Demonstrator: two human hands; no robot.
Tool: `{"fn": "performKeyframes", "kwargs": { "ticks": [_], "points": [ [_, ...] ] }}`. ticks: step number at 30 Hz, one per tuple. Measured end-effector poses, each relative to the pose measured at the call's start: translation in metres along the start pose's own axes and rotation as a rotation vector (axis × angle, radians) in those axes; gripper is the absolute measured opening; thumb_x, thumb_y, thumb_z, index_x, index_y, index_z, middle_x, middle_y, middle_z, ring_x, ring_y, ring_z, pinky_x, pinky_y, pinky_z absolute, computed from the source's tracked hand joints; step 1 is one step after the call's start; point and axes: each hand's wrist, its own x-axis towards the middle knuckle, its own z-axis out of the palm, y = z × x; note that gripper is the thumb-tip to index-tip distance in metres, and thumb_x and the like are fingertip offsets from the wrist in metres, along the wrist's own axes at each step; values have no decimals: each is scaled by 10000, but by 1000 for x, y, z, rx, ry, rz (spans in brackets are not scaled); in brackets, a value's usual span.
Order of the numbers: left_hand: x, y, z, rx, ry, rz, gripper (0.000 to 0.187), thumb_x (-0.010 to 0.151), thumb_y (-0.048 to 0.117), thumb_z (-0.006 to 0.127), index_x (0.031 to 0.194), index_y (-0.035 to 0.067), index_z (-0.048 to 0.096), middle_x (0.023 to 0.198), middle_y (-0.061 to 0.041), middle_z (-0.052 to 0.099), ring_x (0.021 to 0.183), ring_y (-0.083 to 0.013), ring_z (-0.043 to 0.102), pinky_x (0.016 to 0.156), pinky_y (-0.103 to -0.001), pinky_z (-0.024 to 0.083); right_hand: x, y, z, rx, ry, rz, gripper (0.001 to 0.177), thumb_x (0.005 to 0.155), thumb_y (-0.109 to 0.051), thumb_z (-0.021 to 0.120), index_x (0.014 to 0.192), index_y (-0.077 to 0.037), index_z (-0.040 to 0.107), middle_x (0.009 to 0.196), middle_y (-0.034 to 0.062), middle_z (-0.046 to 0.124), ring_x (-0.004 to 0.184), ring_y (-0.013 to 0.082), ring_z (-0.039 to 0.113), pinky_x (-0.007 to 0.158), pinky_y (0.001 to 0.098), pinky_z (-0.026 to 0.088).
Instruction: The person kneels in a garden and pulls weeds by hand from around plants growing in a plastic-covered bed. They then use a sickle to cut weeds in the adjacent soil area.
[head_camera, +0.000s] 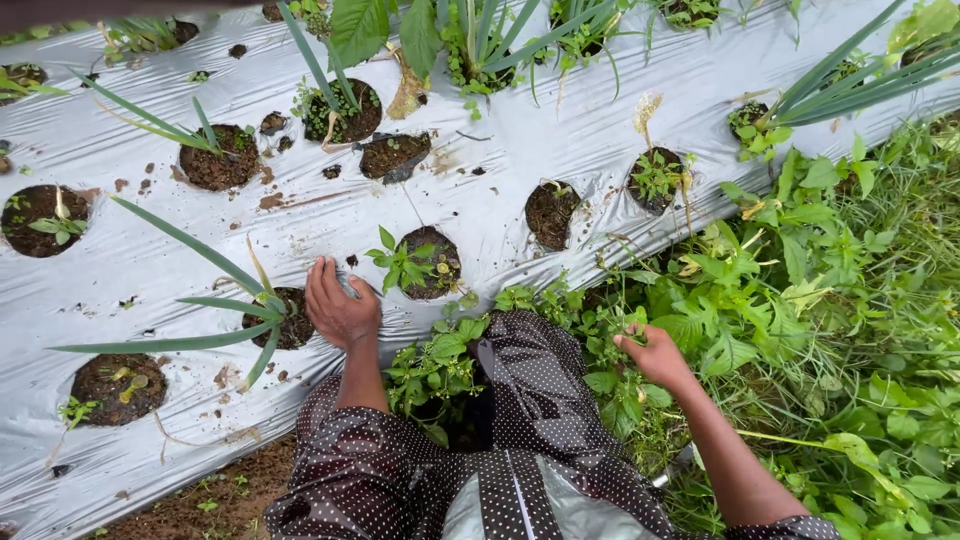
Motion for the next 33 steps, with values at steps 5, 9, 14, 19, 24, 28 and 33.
{"fn": "performKeyframes", "kwargs": {
  "ticks": [5, 9, 14, 19, 24, 28, 33],
  "points": [
    [2, 6, -2, -9, -35, -36, 428, 892, 212, 586, 1300, 114, 673, 1364, -62, 657, 1280, -282, 596, 1026, -468, 479, -65, 89, -8, -322, -281, 299, 437, 966, -383, 638, 1285, -89, 685, 1258, 201, 744, 1089, 350, 760, 1058, 524, 532],
    [1, 5, -4, -6, -63, -67, 445, 918, 248, 560, 1327, 106, 664, 1393, -72, 661, 1311, -283, 586, 1073, -502, 475, -57, 104, -19, -543, -510, 545, 598, 972, -475, 674, 1503, -254, 511, 1607, 94, 447, 1444, 310, 521, 1240, 544, 375],
    [3, 4, -6, -1, 0, -16, 405, 858, 187, 606, 1248, 117, 687, 1326, -51, 656, 1245, -270, 618, 1005, -423, 484, -32, -79, -23, -550, -352, 165, 432, 982, -327, 627, 1365, -143, 701, 1291, 243, 726, 1245, 440, 662, 1107, 565, 489],
    [2, 2, 0, 8, 4, -41, 404, 857, 193, 607, 1246, 117, 686, 1334, -51, 653, 1254, -263, 616, 1019, -418, 477, 53, -167, 17, -464, -72, -196, 257, 982, -320, 635, 1166, -253, 801, 1061, 144, 795, 1068, 436, 711, 949, 568, 561],
    [1, 0, 7, 4, 36, -34, 426, 827, 195, 618, 1242, 132, 694, 1324, -37, 660, 1251, -251, 624, 1021, -408, 476, 200, -229, 108, -205, 103, -631, 274, 937, -199, 728, 1207, -225, 759, 1015, 64, 769, 956, 256, 749, 833, 427, 613],
    [6, 4, 0, 26, 42, -32, 410, 833, 197, 617, 1230, 135, 696, 1323, -29, 663, 1245, -241, 630, 1006, -402, 489, 274, -277, 165, -230, 243, -689, 292, 910, -242, 804, 1200, -222, 776, 955, 34, 748, 895, 256, 746, 810, 381, 616],
    [9, 5, -4, 44, 2, -39, 400, 845, 208, 606, 1227, 139, 702, 1313, -43, 670, 1239, -248, 634, 994, -404, 509, 325, -301, 203, -285, 336, -702, 234, 893, -260, 831, 1102, -171, 776, 882, 66, 670, 881, 305, 712, 822, 525, 585]
  ]
}}
